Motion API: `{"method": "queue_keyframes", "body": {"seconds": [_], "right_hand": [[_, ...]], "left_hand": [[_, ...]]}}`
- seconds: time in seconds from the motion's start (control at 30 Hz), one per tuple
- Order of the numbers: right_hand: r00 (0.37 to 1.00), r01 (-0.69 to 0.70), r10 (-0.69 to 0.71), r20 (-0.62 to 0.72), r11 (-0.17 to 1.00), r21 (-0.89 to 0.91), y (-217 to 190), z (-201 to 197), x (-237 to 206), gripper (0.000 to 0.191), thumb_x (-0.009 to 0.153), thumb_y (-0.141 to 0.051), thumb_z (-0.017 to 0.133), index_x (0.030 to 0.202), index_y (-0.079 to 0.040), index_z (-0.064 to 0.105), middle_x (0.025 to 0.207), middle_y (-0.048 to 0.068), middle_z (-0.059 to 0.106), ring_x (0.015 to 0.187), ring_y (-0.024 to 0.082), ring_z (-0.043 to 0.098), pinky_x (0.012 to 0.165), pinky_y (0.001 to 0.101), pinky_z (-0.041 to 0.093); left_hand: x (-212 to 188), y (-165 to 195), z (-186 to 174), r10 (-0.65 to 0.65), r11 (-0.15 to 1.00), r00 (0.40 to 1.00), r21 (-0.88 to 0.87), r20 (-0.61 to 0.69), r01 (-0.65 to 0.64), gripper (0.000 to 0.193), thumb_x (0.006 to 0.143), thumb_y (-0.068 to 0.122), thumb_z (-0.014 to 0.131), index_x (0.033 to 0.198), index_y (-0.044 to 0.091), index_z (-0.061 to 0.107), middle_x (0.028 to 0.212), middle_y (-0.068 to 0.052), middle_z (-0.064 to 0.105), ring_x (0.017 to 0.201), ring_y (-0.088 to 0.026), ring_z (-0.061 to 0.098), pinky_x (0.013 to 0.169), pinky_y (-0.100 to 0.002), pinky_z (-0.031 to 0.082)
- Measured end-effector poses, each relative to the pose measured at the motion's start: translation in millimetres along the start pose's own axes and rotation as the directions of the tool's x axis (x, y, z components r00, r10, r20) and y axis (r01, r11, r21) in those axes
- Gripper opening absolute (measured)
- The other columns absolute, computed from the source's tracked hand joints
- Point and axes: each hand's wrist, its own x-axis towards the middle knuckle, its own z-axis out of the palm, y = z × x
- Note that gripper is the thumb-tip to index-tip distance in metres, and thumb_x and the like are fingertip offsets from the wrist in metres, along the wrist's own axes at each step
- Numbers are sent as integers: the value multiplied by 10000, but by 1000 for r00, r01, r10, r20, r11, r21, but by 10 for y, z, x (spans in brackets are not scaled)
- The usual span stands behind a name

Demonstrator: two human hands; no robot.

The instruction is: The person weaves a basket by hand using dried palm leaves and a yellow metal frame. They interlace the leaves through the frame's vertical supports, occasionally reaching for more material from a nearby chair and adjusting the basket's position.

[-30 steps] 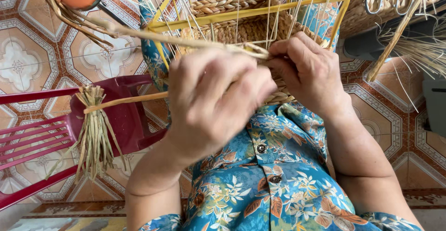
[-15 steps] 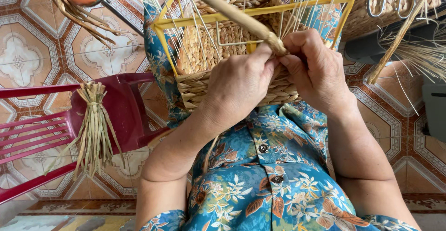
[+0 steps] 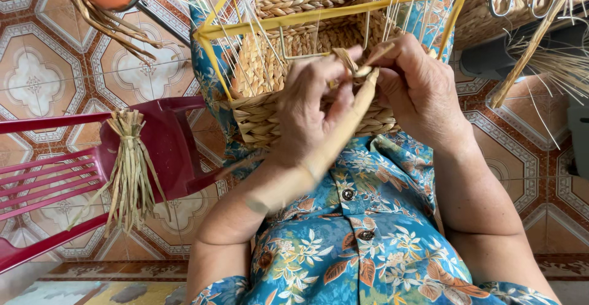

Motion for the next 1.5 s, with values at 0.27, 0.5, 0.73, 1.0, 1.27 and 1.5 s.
{"method": "queue_keyframes", "body": {"seconds": [0.27, 0.5, 0.73, 1.0, 1.27, 1.5], "right_hand": [[988, -154, 154, 4, 983, 97, -69, 40, 16, 97, 1076, 66, 590, 1132, -11, 568, 919, 46, 680, 667, 89, 633, 590, 243, 514], [996, -78, 79, -35, 997, 23, -6, 6, 16, 89, 1053, 65, 624, 1096, -8, 596, 943, 81, 694, 778, 161, 697, 683, 277, 547], [995, -74, 72, -68, 997, -18, 48, 32, 15, 95, 1028, 32, 688, 1111, -3, 656, 971, 94, 724, 844, 179, 746, 731, 293, 577], [1000, -8, 0, -31, 970, -243, -47, 90, -27, 39, 999, 12, 735, 1011, -14, 708, 986, 93, 739, 871, 236, 742, 744, 337, 578], [993, 113, -114, -25, 992, -59, -14, 91, -41, 123, 984, 52, 732, 1062, -16, 667, 1100, 81, 728, 937, 216, 735, 776, 307, 584], [986, -56, 56, -160, 998, 8, 106, 204, -133, 106, 1064, 53, 754, 1041, -17, 679, 1029, 41, 744, 758, 77, 658, 668, 204, 532]], "left_hand": [[-160, -50, 67, -323, 855, 929, -364, 180, 368, 121, 1109, 109, 629, 1204, 45, 588, 925, 13, 690, 740, -13, 620, 692, -178, 517], [-262, -160, -39, -354, 724, 876, -497, 327, 478, 176, 1035, 196, 594, 1150, 63, 604, 908, -68, 738, 846, -107, 707, 799, -256, 564], [-338, -82, -109, 56, 917, 977, -398, 204, 30, 163, 1020, 49, 576, 1121, 92, 697, 1237, -117, 680, 1082, -208, 701, 940, -340, 638], [-182, 90, -315, 175, 895, 982, 404, 67, -187, 449, 940, 140, 820, 1299, 7, 584, 1371, -126, 629, 1193, -198, 647, 939, -369, 459], [-160, 95, -229, 124, 692, 980, 693, 158, -200, 264, 919, 173, 811, 1166, 182, 716, 1231, 1, 572, 1074, -222, 513, 933, -388, 434], [-209, 196, -658, -15, 659, 942, 712, 336, -243, 156, 876, 194, 796, 932, 117, 673, 1014, -40, 632, 963, -223, 593, 722, -365, 506]]}}
